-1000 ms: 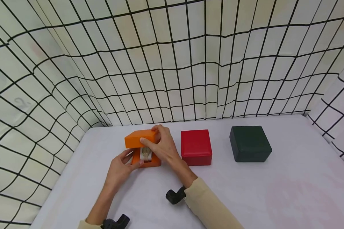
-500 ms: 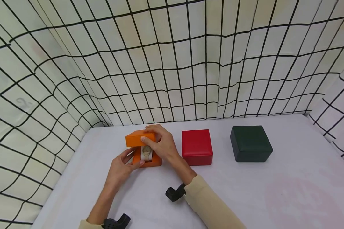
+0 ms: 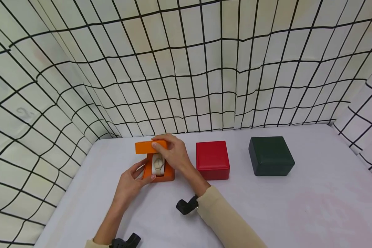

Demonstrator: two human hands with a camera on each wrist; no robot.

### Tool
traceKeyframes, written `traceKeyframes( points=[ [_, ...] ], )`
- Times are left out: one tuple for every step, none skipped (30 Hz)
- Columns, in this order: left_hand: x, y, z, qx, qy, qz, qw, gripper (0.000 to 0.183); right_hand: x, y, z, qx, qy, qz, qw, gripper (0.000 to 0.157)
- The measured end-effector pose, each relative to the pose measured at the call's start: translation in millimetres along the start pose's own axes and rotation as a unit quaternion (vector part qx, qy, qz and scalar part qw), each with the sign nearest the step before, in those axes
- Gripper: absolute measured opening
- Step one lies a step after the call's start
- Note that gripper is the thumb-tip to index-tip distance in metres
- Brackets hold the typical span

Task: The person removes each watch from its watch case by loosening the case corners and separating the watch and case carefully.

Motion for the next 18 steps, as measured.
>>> traceKeyframes(
  points=[
    [0.1,-0.1,0.0,0.001,0.000,0.000,1.0000,0.077,-1,-0.2,-1,0.000,0.002,0.002,1.000,0.024],
    [0.1,-0.1,-0.1,0.003,0.001,0.000,1.0000,0.077,-3,-0.4,-1,-0.002,0.005,0.003,1.000,0.025],
    [0.1,-0.1,-0.3,0.005,0.001,0.001,1.0000,0.076,-4,-0.9,-1,-0.002,0.009,0.006,1.000,0.025],
    [0.1,0.0,-0.2,0.007,0.001,0.001,1.0000,0.076,-6,-1.6,-2,-0.003,0.011,0.009,1.000,0.025],
    [0.0,0.1,0.0,0.007,0.001,0.002,1.0000,0.076,-7,-2.4,-2,-0.003,0.016,0.011,1.000,0.026],
    [-0.1,0.2,0.1,0.009,0.001,0.002,1.0000,0.075,-8,-3.1,-2,-0.003,0.020,0.014,1.000,0.026],
    [-0.2,0.3,0.0,0.010,0.001,0.003,0.9999,0.075,-10,-3.8,-3,-0.005,0.023,0.015,1.000,0.026],
    [-0.3,0.5,-0.1,0.011,0.000,0.003,0.9999,0.075,-11,-4.6,-4,-0.005,0.024,0.017,1.000,0.026],
    [-0.4,0.7,0.1,0.012,0.000,0.003,0.9999,0.075,-12,-5.5,-4,-0.006,0.026,0.019,0.999,0.026],
    [-0.5,0.8,0.4,0.012,0.000,0.003,0.9999,0.075,-13,-6.2,-5,-0.006,0.026,0.020,0.999,0.026],
    [-0.6,0.9,0.6,0.013,0.000,0.003,0.9999,0.075,-14,-6.6,-5,-0.005,0.028,0.019,0.999,0.026],
    [-0.5,0.9,0.5,0.013,-0.001,0.004,0.9999,0.075,-14,-6.9,-5,-0.004,0.029,0.018,0.999,0.026],
    [-0.4,0.9,0.3,0.014,-0.002,0.004,0.9999,0.075,-14,-7.1,-5,0.000,0.030,0.016,0.999,0.027],
    [-0.2,0.7,0.2,0.013,-0.002,0.005,0.9999,0.075,-15,-7.2,-5,0.005,0.031,0.014,0.999,0.028],
    [0.1,0.5,0.1,0.013,-0.003,0.006,0.9999,0.075,-14,-7.1,-4,0.009,0.034,0.011,0.999,0.028],
    [0.5,0.3,-0.2,0.012,-0.005,0.007,0.9999,0.075,-14,-6.7,-4,0.014,0.036,0.007,0.999,0.029],
    [1.0,0.2,-0.6,0.012,-0.007,0.007,0.9999,0.075,-14,-6.3,-3,0.018,0.037,0.002,0.999,0.031],
    [1.4,0.0,-1.1,0.010,-0.009,0.007,0.9999,0.075,-14,-5.8,-3,0.023,0.035,-0.004,0.999,0.032]
  ],
)
Point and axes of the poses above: each hand's wrist, its own x-axis away from the middle knuckle, its own y-axis out of the palm, z = x × y, the point moved 10 cm from there along -x, towards the middle knuckle, and after that the axes turned 11 degrees about y, right-handed, at the moved point
